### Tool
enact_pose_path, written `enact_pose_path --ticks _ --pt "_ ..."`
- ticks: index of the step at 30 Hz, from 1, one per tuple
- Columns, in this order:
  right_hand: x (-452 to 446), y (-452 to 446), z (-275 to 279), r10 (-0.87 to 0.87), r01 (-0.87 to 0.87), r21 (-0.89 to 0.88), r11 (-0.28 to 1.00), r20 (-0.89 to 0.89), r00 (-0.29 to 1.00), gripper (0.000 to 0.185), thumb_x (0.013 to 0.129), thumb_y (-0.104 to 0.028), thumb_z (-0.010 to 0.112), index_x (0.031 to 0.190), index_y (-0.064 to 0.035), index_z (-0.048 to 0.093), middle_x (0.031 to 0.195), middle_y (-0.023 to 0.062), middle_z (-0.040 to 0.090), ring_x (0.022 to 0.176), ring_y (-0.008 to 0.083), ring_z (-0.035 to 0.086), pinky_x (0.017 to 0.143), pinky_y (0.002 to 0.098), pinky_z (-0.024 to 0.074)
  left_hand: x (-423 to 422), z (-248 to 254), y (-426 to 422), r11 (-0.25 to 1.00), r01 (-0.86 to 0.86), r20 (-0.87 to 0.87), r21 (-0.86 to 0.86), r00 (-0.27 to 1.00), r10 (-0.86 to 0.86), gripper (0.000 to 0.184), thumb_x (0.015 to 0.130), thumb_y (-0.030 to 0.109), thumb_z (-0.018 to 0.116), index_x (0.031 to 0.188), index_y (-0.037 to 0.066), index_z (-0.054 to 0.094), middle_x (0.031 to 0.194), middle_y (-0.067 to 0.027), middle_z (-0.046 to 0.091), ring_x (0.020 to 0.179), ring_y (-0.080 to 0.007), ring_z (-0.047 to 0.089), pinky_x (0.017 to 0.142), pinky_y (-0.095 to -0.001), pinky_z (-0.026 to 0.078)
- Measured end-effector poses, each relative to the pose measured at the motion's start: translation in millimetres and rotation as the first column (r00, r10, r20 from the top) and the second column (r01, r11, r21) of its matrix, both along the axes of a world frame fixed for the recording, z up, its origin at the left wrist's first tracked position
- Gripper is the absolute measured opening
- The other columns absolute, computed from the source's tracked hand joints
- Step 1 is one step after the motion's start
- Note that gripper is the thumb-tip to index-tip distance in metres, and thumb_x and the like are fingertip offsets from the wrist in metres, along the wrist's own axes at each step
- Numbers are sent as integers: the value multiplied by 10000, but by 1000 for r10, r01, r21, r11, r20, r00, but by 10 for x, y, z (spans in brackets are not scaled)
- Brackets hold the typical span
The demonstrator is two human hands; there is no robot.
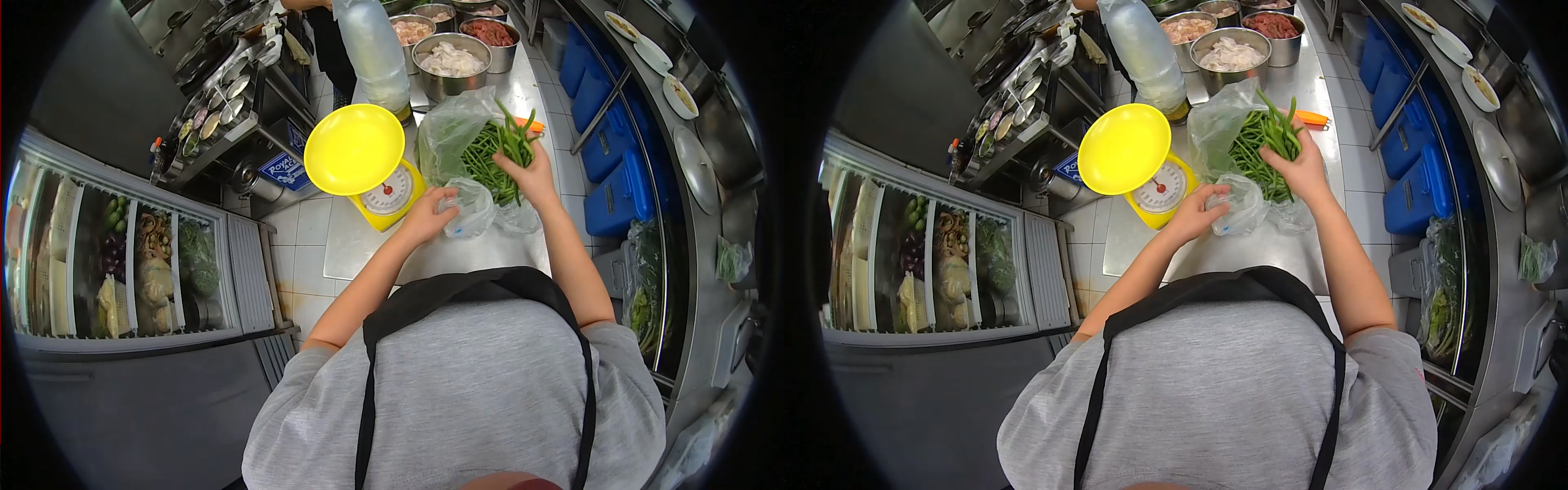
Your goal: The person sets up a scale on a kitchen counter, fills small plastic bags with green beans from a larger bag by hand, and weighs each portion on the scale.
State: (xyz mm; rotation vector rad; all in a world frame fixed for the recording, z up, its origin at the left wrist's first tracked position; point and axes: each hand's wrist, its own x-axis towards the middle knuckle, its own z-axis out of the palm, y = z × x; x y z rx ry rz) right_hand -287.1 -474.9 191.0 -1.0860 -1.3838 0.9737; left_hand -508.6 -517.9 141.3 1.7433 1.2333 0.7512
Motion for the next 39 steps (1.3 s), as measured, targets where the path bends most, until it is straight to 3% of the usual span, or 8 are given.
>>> enact_pose_path --ticks 7,12,20,24,28,31,35,39 --pt "-227 -109 400 250 -309 -35 950 -504 827 362 743 -52 670 1059 8 505 884 65 607 821 127 593 728 258 474 153 122 32 998 20 -103 -62 994 -27 447 766 206 650 1153 11 539 1069 -149 525 987 -256 532 861 -317 419" --pt "-415 -251 -61 302 -308 -6 951 208 930 386 723 -101 671 1071 -23 523 872 87 625 822 173 607 749 291 467 168 32 9 988 -13 102 151 995 -3 526 703 57 645 1195 -2 468 1146 -136 458 1097 -251 457 928 -308 359" --pt "-401 -358 -379 398 -378 -130 917 384 833 437 701 -159 675 1100 -33 550 896 174 632 839 298 627 750 349 476 90 -109 16 993 -4 377 -115 925 47 516 708 -81 523 1215 -7 465 1088 -67 478 1028 -144 475 861 -252 383" --pt "-427 -203 -252 539 -379 -384 842 610 580 440 702 -169 647 1113 -40 556 900 185 631 842 333 618 766 393 473 153 111 -22 998 -67 245 -4 967 66 450 661 -88 494 1102 -27 563 1037 -124 538 965 -251 551 835 -281 418" --pt "-410 -73 -167 647 -349 -548 761 684 336 391 724 -190 602 1083 -37 582 943 175 632 884 300 608 806 372 470 252 302 -49 993 -30 170 110 985 11 475 672 -119 467 1121 -2 569 1018 -55 541 935 -145 531 809 -220 402" --pt "-366 173 -662 580 -541 -359 761 750 318 348 730 -183 581 1043 -33 609 994 163 625 930 277 593 833 343 463 298 522 -104 981 -25 71 194 997 11 494 648 -117 462 1107 18 588 1001 -61 552 915 -146 533 785 -218 408" --pt "-521 62 67 686 -226 -674 703 727 -36 350 751 -192 556 1077 -81 622 1077 131 609 980 245 585 863 330 445 332 750 -118 988 3 100 155 995 -18 483 633 -110 463 1065 35 622 973 -61 558 880 -154 539 756 -228 411" --pt "-459 461 -731 581 -408 -585 700 800 -151 343 758 -196 569 1090 -129 628 1105 112 603 998 235 581 869 330 443 377 930 -54 980 62 106 189 991 -83 453 634 -107 460 1024 31 645 955 -63 565 796 -170 547 692 -254 420"
